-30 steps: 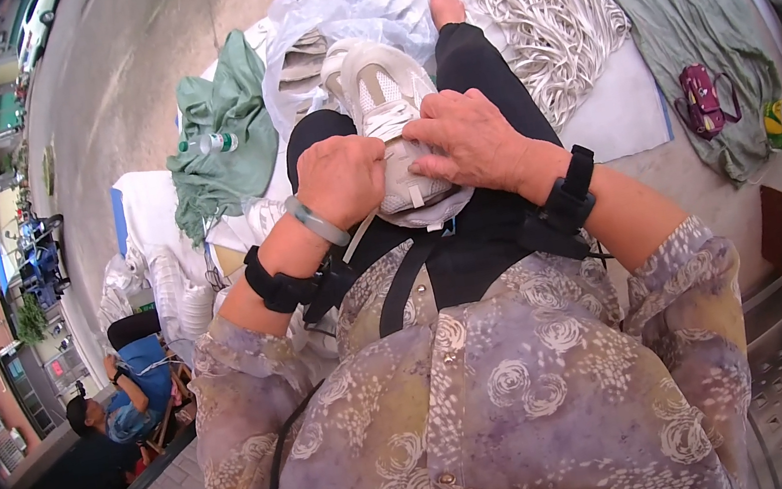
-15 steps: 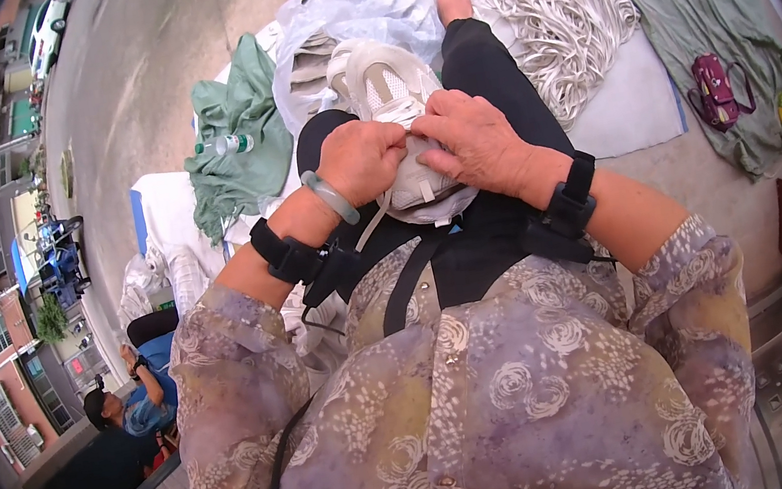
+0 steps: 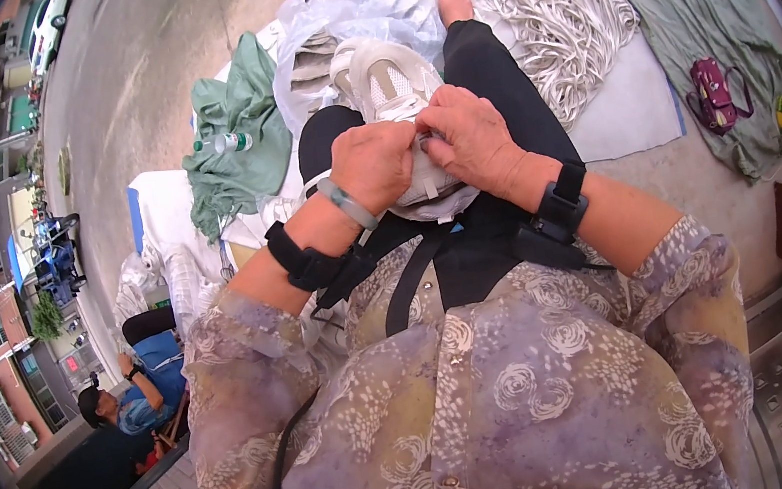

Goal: Lacing and tying a pair of white athletic shoes while sitting outside.

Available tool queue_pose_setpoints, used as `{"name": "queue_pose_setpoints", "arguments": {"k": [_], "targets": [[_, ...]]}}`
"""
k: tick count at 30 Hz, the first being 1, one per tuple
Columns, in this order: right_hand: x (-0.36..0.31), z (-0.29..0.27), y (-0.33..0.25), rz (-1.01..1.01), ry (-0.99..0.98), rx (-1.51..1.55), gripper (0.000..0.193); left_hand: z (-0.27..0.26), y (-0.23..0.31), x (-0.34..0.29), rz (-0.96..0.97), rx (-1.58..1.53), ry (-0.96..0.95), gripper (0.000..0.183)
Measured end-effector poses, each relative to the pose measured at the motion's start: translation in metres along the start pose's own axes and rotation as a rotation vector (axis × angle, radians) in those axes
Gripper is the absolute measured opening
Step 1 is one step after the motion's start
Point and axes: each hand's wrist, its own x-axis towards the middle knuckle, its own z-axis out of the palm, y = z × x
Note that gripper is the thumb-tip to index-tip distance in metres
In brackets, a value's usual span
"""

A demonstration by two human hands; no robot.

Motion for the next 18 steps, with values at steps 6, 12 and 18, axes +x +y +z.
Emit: {"name": "queue_pose_setpoints", "arguments": {"k": [6, 12, 18], "targets": [[-0.002, 0.005, -0.005, 0.050, 0.025, -0.071, 0.011, -0.003, 0.004, 0.001, -0.098, -0.019, 0.001, 0.008], [0.004, 0.010, -0.006, 0.081, -0.035, -0.161, 0.006, -0.004, 0.005, 0.002, -0.104, -0.014, -0.035, 0.013], [0.006, 0.001, -0.004, 0.097, -0.120, -0.320, 0.004, -0.021, -0.011, 0.000, -0.259, -0.348, -0.086, 0.021]]}}
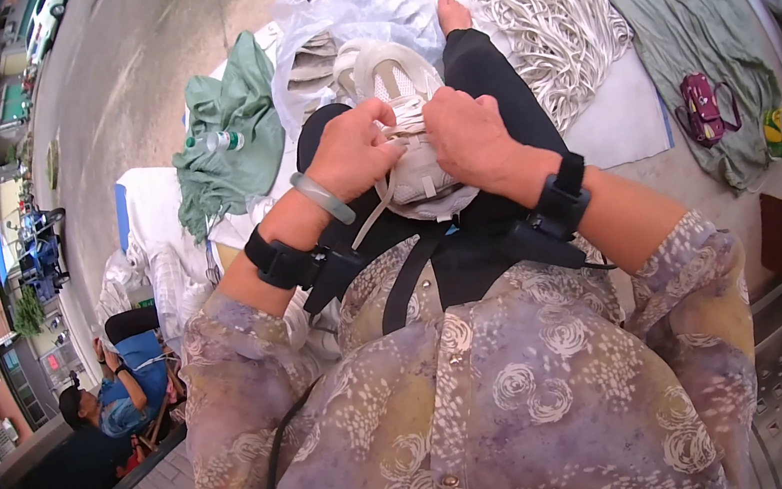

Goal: Lacing and tying a pair of white athletic shoes while sitting outside.

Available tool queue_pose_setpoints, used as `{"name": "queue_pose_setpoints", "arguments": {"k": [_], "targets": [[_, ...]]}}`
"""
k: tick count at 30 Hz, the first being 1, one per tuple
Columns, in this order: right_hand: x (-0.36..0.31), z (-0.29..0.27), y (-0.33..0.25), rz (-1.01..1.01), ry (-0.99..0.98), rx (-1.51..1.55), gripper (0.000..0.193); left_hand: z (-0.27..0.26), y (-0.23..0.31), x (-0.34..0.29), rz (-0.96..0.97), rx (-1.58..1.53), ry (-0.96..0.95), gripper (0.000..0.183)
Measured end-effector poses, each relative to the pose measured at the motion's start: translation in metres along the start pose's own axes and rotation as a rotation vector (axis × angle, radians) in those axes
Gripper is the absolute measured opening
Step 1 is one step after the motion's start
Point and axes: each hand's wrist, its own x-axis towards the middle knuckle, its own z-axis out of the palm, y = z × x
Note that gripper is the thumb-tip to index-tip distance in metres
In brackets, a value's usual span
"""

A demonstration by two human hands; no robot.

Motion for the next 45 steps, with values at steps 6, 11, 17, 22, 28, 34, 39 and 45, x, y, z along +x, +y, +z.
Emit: {"name": "queue_pose_setpoints", "arguments": {"k": [6, 11, 17, 22, 28, 34, 39, 45], "targets": [[-0.009, -0.038, 0.025, 0.104, -0.098, 0.230, 0.005, -0.013, -0.010, -0.010, -0.093, -0.252, -0.114, 0.021], [-0.002, -0.019, 0.003, -0.193, 0.082, 0.226, 0.006, -0.017, -0.015, -0.016, -0.130, -0.338, -0.129, 0.018], [-0.003, 0.007, -0.006, -0.185, 0.104, 0.090, 0.011, -0.026, -0.031, -0.024, -0.141, -0.417, -0.107, 0.019], [0.003, 0.003, -0.005, -0.230, 0.015, -0.053, 0.018, -0.060, -0.016, -0.031, -0.207, -0.537, -0.177, 0.023], [-0.005, -0.046, 0.022, -0.257, 0.027, -0.292, 0.020, -0.080, 0.009, -0.043, -0.068, -0.758, -0.310, 0.034], [-0.100, -0.105, 0.178, 0.224, -0.124, -0.649, 0.016, -0.058, 0.016, -0.036, 0.020, -0.915, -0.421, 0.036], [-0.079, -0.088, 0.128, 0.015, -0.059, -0.529, 0.018, -0.047, 0.035, -0.042, 0.103, -0.589, -0.291, 0.035], [-0.013, -0.033, 0.033, -0.383, -0.018, -0.184, 0.026, -0.017, 0.052, -0.056, 0.449, -0.055, -0.026, 0.041]]}}
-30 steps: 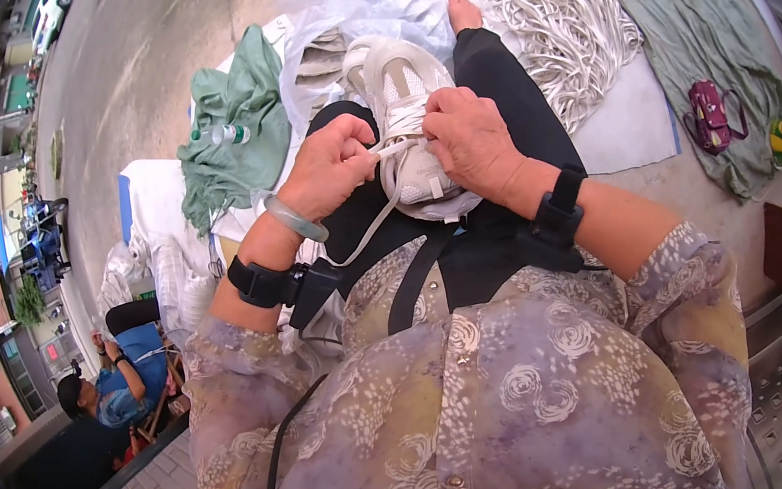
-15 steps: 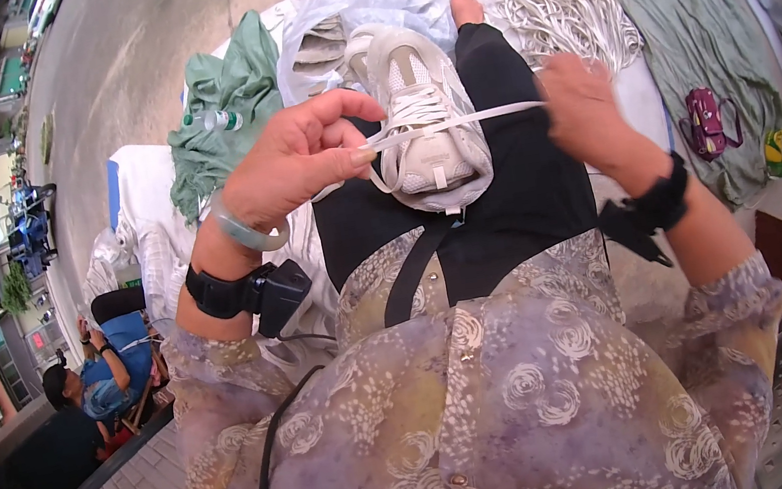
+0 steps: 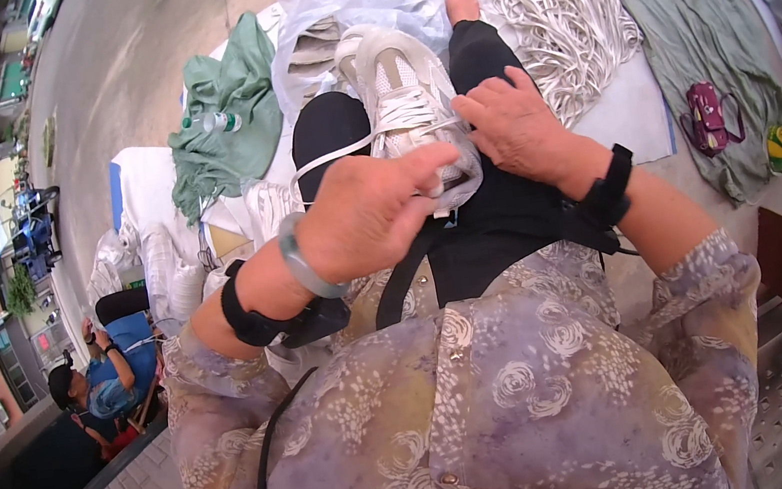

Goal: Lacing and tying a pair of white athletic shoes while sitting outside.

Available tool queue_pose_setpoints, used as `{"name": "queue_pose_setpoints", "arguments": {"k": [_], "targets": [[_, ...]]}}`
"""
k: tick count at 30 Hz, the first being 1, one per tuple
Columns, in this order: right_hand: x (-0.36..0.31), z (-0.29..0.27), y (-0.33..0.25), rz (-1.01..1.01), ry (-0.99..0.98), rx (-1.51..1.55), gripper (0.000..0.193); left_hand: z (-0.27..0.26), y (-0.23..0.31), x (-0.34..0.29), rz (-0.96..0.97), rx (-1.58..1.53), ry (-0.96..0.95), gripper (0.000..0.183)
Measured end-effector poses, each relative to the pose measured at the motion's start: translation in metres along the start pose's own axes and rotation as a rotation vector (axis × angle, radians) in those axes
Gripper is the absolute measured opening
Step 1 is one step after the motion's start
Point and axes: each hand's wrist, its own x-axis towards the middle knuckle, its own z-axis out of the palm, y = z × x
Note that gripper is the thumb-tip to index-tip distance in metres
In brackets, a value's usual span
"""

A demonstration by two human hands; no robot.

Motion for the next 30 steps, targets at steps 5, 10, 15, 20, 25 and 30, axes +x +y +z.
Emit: {"name": "queue_pose_setpoints", "arguments": {"k": [5, 10, 15, 20, 25, 30], "targets": [[-0.016, -0.002, 0.021, -0.086, -0.148, 0.110, 0.015, 0.007, -0.005, 0.007, 0.061, 0.194, 0.003, 0.041], [-0.093, -0.044, 0.070, 0.065, -0.078, -0.185, 0.011, -0.001, -0.031, 0.010, 0.024, 0.207, 0.274, 0.030], [-0.165, -0.062, 0.113, 0.275, -0.162, -0.312, 0.010, -0.026, -0.055, 0.004, -0.209, 0.053, 0.327, 0.017], [-0.144, -0.034, 0.104, 0.319, -0.261, -0.226, 0.020, -0.034, -0.049, 0.003, -0.346, -0.160, 0.288, 0.018], [-0.013, -0.038, 0.020, 0.236, -0.025, 0.719, 0.039, -0.038, -0.006, 0.019, 0.036, 0.042, 0.261, 0.030], [0.054, -0.057, -0.056, 0.393, -0.110, 1.669, 0.030, -0.045, 0.014, 0.036, 0.331, 0.084, 0.243, 0.049]]}}
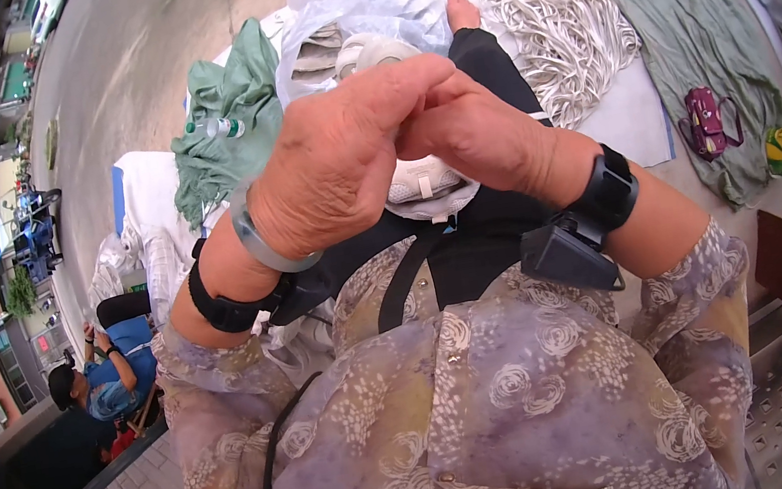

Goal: Lacing and tying a pair of white athletic shoes while sitting outside.

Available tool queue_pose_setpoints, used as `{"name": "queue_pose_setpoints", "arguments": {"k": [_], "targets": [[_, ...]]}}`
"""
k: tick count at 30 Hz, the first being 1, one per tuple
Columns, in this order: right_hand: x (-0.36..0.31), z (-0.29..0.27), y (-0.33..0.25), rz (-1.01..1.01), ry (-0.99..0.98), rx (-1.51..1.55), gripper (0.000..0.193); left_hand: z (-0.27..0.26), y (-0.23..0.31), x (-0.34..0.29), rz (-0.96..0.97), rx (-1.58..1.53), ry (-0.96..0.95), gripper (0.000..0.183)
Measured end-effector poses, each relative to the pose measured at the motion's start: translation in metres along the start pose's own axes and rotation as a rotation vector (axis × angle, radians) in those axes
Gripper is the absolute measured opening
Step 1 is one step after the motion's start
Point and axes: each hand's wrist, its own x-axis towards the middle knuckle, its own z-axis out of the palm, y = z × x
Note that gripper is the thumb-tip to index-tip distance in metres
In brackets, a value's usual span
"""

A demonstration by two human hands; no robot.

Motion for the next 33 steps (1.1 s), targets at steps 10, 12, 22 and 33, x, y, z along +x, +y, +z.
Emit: {"name": "queue_pose_setpoints", "arguments": {"k": [10, 12, 22, 33], "targets": [[-0.005, 0.002, -0.018, -0.164, -0.027, -0.451, 0.029, -0.019, 0.005, 0.017, -0.096, -0.336, -0.213, 0.050], [-0.008, 0.009, -0.011, -0.238, 0.085, -0.261, 0.031, -0.021, 0.008, 0.022, -0.173, -0.430, -0.218, 0.031], [-0.024, -0.033, -0.071, 0.083, 0.001, -0.542, 0.021, -0.029, -0.004, 0.022, -0.141, -0.199, 0.047, 0.022], [-0.134, -0.277, -0.175, -0.181, 0.757, -0.403, 0.037, 0.044, -0.070, -0.080, -0.650, -0.257, 0.034, 0.014]]}}
